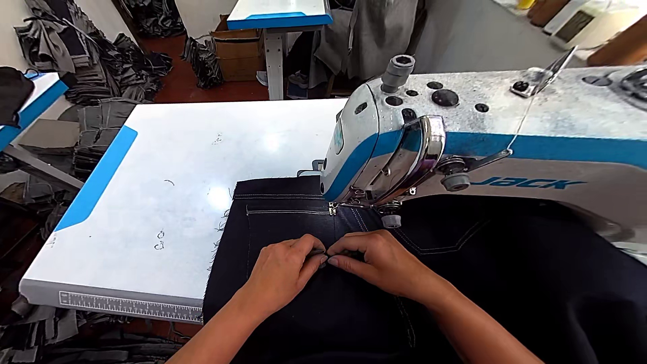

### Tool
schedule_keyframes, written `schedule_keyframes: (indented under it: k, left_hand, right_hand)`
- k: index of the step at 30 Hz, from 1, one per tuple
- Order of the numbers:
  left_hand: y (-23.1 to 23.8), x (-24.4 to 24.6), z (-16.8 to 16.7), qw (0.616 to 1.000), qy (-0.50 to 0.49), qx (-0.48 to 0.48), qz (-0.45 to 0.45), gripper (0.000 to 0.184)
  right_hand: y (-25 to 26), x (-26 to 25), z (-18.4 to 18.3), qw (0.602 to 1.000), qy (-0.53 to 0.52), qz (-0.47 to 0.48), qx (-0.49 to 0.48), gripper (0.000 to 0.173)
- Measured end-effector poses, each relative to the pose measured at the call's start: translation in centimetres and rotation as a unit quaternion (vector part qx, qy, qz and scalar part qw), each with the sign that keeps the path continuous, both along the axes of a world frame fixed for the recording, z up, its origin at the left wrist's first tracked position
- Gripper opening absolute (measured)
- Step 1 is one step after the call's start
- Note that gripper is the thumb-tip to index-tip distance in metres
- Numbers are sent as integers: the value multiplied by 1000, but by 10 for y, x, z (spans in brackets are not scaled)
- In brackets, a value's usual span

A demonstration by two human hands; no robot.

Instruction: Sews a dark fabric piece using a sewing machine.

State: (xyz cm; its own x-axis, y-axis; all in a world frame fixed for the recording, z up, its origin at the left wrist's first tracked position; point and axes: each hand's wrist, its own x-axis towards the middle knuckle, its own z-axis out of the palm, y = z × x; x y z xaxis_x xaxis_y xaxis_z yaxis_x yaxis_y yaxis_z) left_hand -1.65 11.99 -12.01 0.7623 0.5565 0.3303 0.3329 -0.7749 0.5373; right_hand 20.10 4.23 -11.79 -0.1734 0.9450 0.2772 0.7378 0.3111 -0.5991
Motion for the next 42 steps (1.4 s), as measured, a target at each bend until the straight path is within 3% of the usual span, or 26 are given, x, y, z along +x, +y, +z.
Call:
schedule_keyframes:
  k: [3,13,16,21,25,27,30,32,34,38,42]
  left_hand:
    - [-3,-2,-2,999,-13,-22,29,16]
    - [-9,1,-15,990,-126,57,39,11]
    - [-9,-2,-17,982,-134,131,7,13]
    - [-9,-8,-19,954,-63,289,-39,19]
    - [-9,-9,-19,940,-49,334,-47,22]
    - [-7,-9,-22,953,-70,289,-53,21]
    - [-4,-13,-16,994,-97,42,-30,28]
    - [-3,-15,-1,992,-46,-119,4,46]
    - [0,-13,18,977,50,-206,22,48]
    - [-4,1,39,961,183,-206,24,34]
    - [-14,5,24,980,126,-142,55,25]
  right_hand:
    - [3,-1,1,1000,1,-1,-24,18]
    - [4,-3,3,999,-19,-6,-48,16]
    - [4,-2,3,998,-14,-2,-62,16]
    - [3,0,5,997,-14,19,-70,20]
    - [4,-3,5,997,-47,16,-52,30]
    - [4,-6,2,998,-57,4,-34,28]
    - [4,-10,-6,997,-76,-9,21,27]
    - [2,-9,-13,996,-77,-8,53,28]
    - [2,-7,-18,995,-70,-4,72,31]
    - [2,-6,-25,991,-53,-1,126,31]
    - [-1,-2,-26,989,-51,17,140,28]
